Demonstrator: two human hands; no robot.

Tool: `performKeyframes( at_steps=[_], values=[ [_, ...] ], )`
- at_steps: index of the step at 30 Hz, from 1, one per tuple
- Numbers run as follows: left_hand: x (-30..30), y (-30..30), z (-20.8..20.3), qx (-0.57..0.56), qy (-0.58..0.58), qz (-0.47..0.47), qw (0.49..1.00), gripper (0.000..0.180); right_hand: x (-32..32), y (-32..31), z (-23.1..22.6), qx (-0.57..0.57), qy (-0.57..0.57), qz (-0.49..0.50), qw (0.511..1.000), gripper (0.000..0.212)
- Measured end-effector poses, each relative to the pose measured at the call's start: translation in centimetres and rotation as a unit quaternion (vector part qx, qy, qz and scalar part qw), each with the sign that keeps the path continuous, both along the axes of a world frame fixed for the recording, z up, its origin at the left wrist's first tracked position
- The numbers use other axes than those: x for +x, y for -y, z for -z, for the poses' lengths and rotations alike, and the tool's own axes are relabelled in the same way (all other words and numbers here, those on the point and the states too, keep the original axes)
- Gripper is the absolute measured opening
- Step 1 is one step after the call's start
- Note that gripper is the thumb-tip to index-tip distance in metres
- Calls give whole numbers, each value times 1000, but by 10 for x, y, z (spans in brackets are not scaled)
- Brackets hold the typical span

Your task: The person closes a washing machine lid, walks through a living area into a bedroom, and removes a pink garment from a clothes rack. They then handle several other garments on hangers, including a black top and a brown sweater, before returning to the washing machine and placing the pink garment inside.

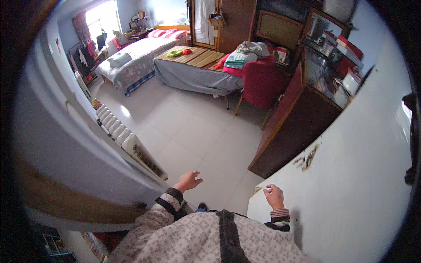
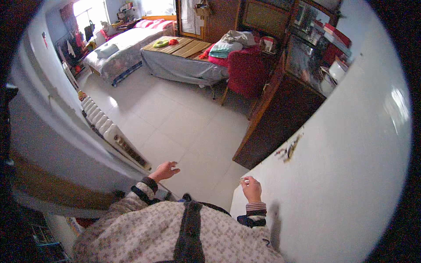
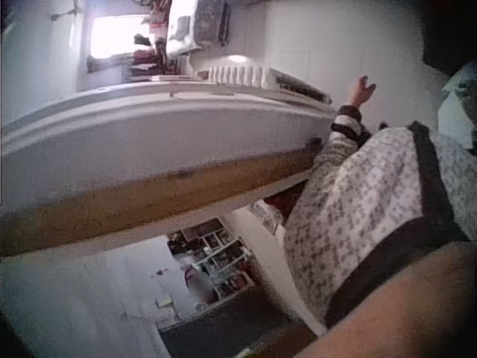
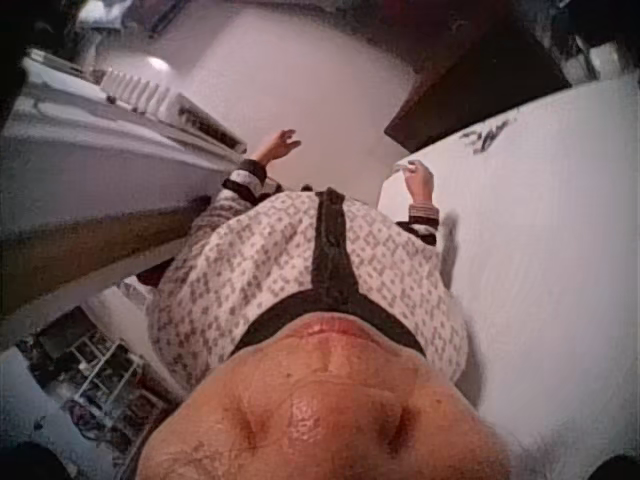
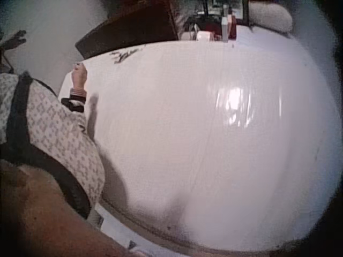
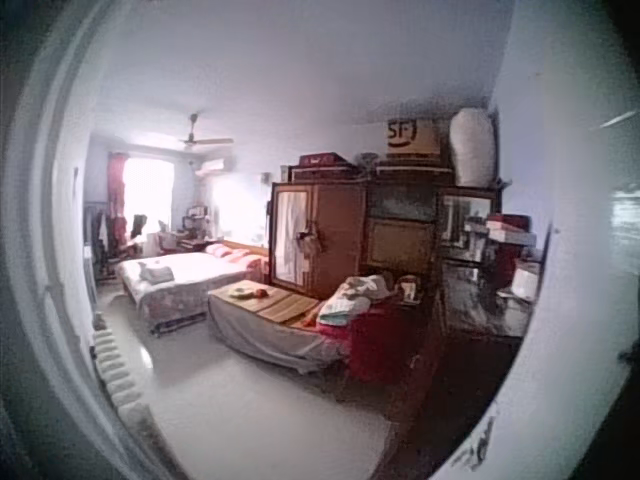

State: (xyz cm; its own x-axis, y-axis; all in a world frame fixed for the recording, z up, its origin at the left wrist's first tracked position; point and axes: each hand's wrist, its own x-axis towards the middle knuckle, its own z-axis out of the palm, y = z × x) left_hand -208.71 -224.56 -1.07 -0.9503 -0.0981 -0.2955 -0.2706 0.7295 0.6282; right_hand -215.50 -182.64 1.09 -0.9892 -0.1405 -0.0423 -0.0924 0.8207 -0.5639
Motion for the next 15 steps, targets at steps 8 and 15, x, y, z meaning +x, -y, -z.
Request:
performKeyframes(
  at_steps=[8, 15],
  values=[
    [-138, 98, 42, 35, -11, -84, 996, 58, -158, 108, 15, -59, 27, -45, 997, 25],
    [-237, 204, 31, 1, -12, -153, 988, 60, -312, 179, 31, -110, -1, -67, 992, 25]
  ],
)
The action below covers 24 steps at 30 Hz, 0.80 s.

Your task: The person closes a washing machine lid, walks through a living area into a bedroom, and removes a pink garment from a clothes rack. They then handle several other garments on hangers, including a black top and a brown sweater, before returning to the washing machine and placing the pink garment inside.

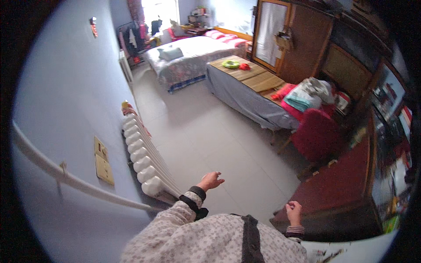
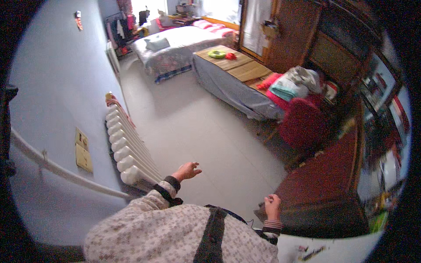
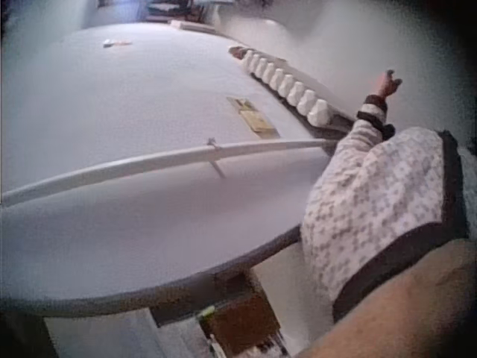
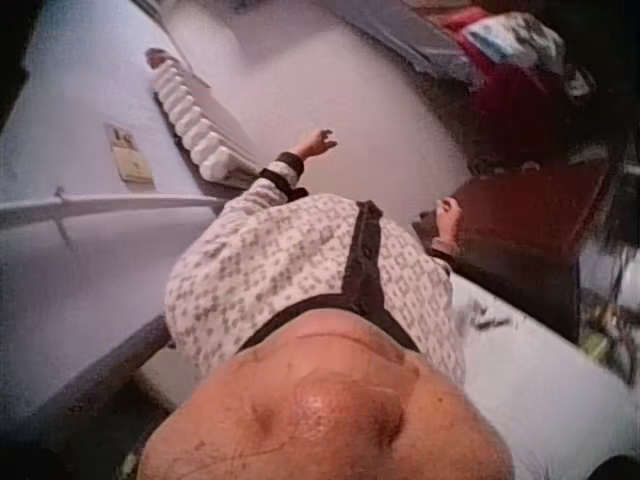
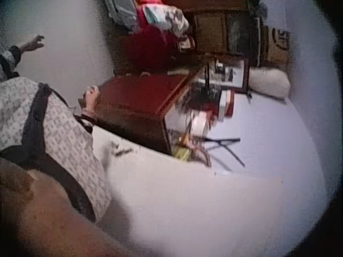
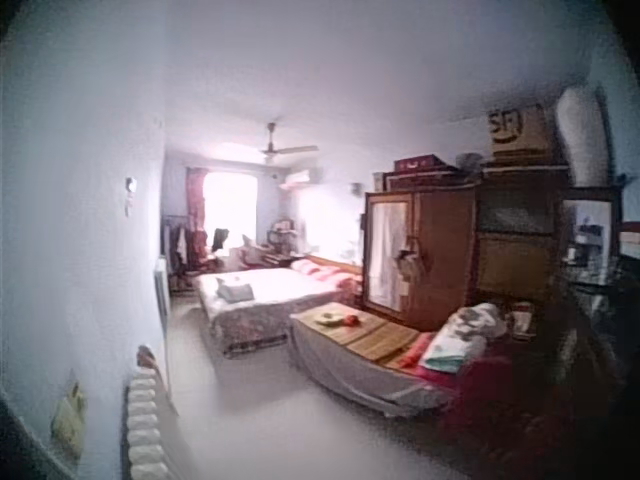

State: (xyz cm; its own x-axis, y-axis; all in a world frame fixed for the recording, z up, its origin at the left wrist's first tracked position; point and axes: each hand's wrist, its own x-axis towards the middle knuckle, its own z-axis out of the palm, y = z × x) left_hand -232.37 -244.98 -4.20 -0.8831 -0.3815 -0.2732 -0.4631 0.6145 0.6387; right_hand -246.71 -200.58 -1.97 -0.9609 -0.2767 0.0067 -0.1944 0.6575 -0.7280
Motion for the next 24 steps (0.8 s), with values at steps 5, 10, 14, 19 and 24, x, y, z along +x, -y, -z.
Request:
performKeyframes(
  at_steps=[5, 10, 14, 19, 24],
  values=[
    [-8, 84, 18, 1, 18, -92, 996, 59, -100, 63, 19, 90, 33, -3, 995, 28],
    [-1, 158, 67, -31, 82, -175, 981, 63, -223, 170, 7, 121, -12, -67, 990, 26],
    [22, 193, 92, 13, 263, -209, 942, 59, -307, 275, -20, 100, -24, -111, 989, 26],
    [59, 188, 117, 84, 215, -297, 926, 60, -397, 420, -40, 86, -54, -224, 969, 29],
    [40, 229, 146, 175, 245, -376, 876, 60, -421, 572, -29, 106, -28, -337, 935, 30]
  ],
)
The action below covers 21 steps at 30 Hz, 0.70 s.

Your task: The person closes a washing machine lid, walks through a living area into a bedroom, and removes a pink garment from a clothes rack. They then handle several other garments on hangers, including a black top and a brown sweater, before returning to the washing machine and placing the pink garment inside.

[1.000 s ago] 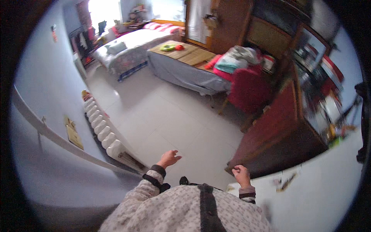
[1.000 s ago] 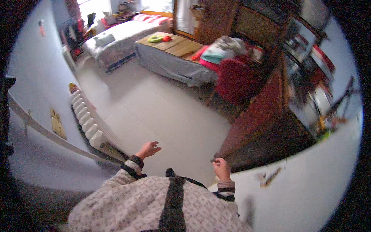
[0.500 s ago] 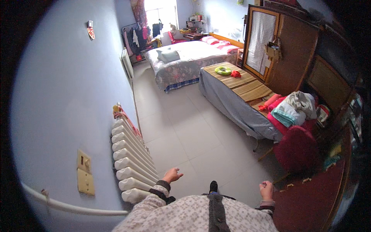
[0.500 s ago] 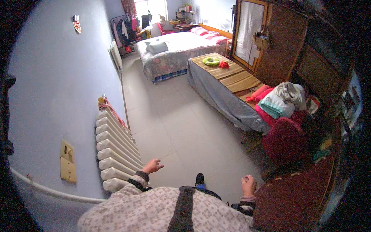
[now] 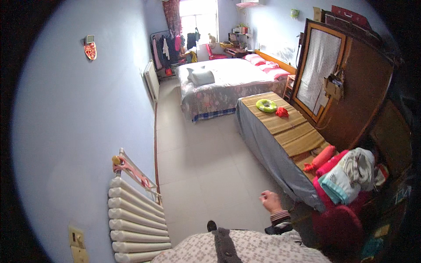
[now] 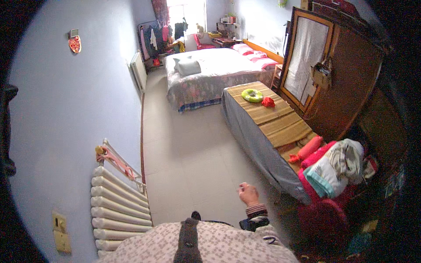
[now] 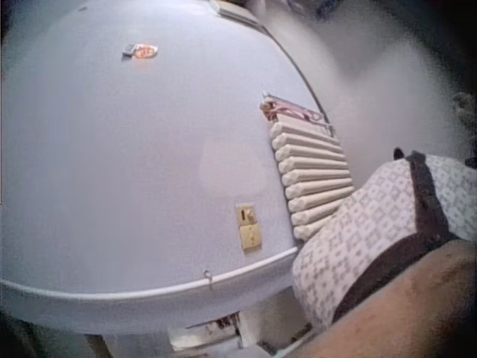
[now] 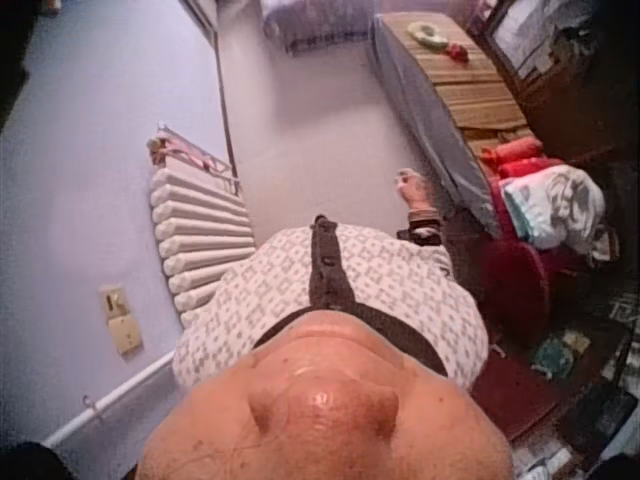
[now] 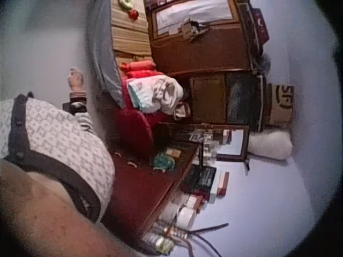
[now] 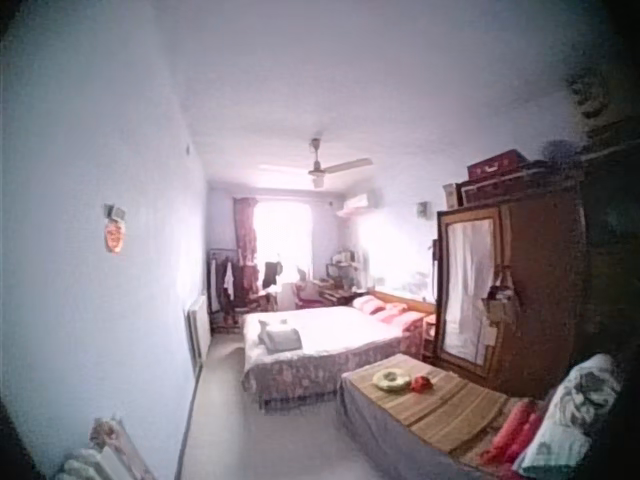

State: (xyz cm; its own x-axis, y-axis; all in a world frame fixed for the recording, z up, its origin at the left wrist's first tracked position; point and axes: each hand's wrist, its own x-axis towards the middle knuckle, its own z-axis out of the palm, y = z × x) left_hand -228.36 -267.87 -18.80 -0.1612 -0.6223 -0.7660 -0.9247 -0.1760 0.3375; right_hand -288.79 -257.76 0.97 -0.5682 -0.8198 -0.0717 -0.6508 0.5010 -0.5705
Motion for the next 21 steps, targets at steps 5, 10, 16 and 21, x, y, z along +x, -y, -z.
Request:
performKeyframes(
  at_steps=[5, 10, 16, 21],
  values=[
    [-42, 79, 13, 33, 40, -51, 997, 59, 4, 126, 13, 45, 26, -85, 995, 30],
    [-54, 166, 15, 50, 52, -49, 996, 59, -31, 239, -15, 39, 17, -78, 996, 28],
    [-94, 322, 4, -9, 64, 2, 998, 59, -92, 343, -19, 30, -7, -36, 999, 27],
    [-166, 479, -16, -187, -17, -104, 977, 54, -141, 447, 19, 60, -28, -26, 997, 26]
  ],
)
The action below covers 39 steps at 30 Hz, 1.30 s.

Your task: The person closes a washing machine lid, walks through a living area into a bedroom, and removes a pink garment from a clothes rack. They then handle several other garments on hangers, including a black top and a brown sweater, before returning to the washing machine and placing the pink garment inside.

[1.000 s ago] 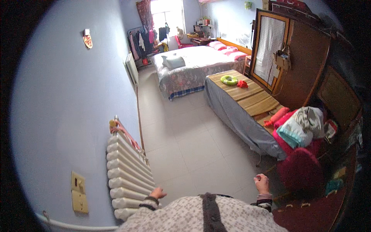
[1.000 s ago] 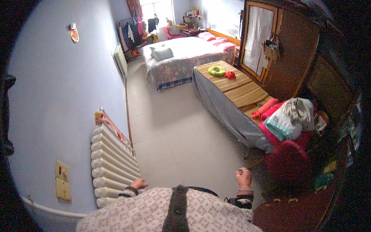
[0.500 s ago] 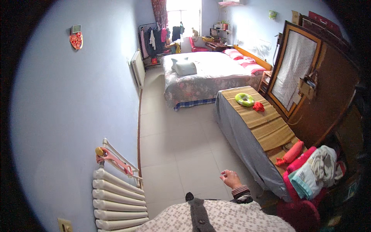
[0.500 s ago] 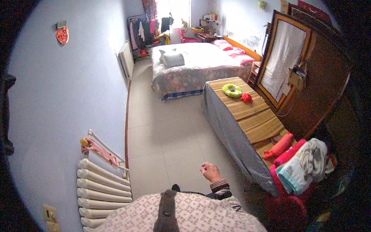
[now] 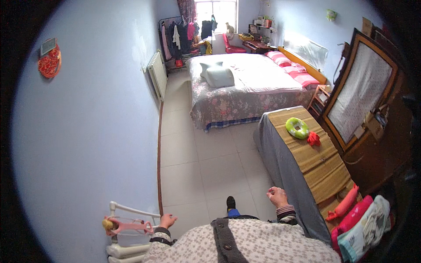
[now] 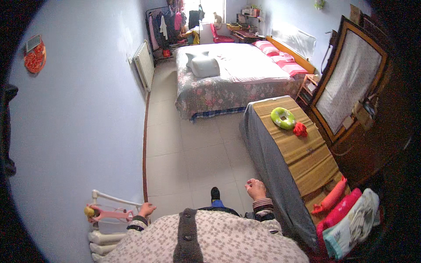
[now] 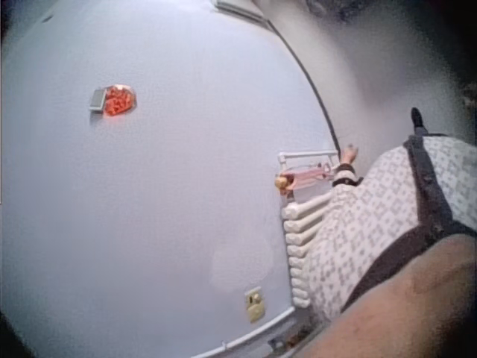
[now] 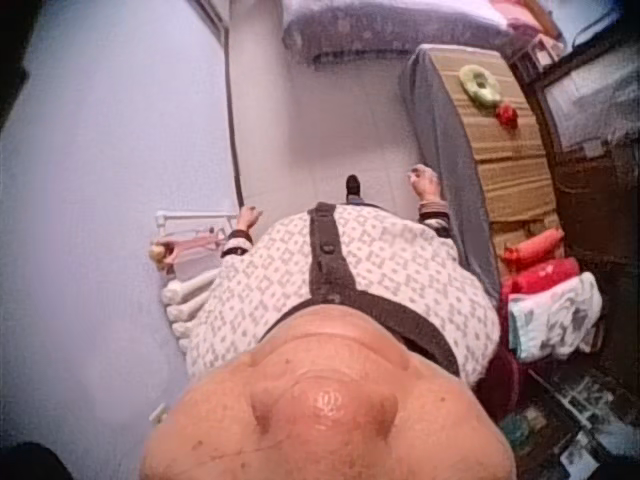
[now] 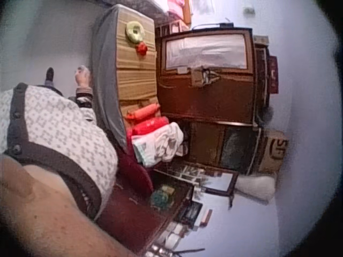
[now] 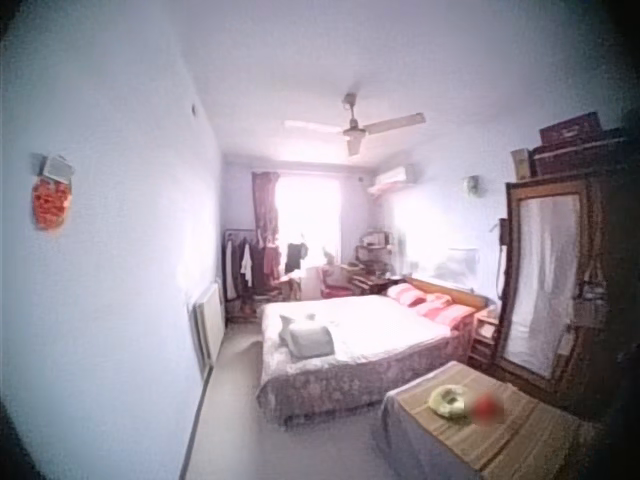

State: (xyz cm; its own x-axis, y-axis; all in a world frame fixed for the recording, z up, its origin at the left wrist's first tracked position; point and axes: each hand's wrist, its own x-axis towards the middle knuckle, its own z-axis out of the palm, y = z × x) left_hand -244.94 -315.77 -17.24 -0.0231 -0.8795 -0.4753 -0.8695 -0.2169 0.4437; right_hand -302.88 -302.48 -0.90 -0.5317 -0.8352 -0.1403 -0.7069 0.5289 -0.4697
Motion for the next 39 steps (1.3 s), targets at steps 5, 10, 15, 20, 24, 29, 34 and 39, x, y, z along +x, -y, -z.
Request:
performKeyframes(
  at_steps=[5, 10, 15, 20, 24, 29, 34, 39],
  values=[
    [-69, 167, -120, -198, -75, -61, 975, 33, -54, 142, 2, -19, 18, -23, 999, 24],
    [-147, 313, -348, -577, -145, -20, 804, 18, -76, 299, -33, -54, 2, -94, 994, 25],
    [-189, 369, -533, -725, -96, 105, 674, 41, -37, 459, -62, -71, 33, -178, 981, 28],
    [-165, 436, -624, -804, -13, 290, 518, 75, 19, 591, -61, -70, 40, -228, 970, 27],
    [-136, 530, -658, -824, -42, 322, 464, 83, 44, 680, -64, -63, 40, -206, 976, 28],
    [-119, 651, -675, -822, -134, 328, 446, 94, 47, 763, -60, -86, 30, -162, 983, 27],
    [-117, 781, -675, -820, -224, 310, 427, 106, 33, 853, -45, -79, 56, -143, 985, 24],
    [-136, 906, -692, -821, -222, 317, 420, 104, 12, 980, -45, -75, 45, -109, 990, 24]
  ],
)
